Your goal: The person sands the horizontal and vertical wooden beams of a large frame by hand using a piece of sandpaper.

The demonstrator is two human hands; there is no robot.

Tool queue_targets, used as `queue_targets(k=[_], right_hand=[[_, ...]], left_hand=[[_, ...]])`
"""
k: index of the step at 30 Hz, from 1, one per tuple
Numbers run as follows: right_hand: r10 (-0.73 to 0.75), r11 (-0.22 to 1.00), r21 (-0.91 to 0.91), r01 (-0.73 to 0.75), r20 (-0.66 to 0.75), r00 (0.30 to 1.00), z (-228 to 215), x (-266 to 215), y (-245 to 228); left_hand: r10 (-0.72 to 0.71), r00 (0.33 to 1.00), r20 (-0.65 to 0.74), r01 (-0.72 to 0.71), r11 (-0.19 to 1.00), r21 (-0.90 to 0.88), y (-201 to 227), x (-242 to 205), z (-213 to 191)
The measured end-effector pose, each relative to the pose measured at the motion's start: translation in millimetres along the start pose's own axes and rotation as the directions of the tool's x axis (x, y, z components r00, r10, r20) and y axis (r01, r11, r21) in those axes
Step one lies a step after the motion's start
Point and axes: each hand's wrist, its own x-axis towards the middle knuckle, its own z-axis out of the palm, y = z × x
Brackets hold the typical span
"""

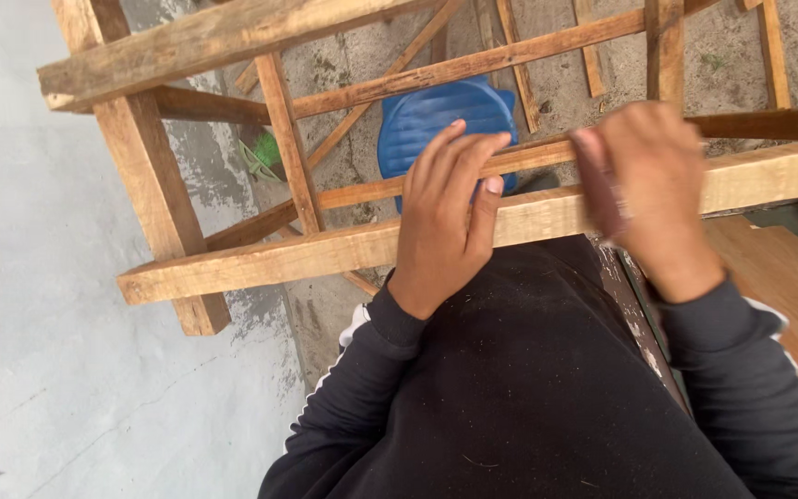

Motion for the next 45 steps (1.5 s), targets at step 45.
queue_targets(k=[45], right_hand=[[-0.107, 0.993, -0.065, 0.094, -0.251, 0.962, -50, -30, 215]], left_hand=[[-0.061, 0.996, 0.066, 0.040, 0.958, 0.283, 100, 39, 160]])
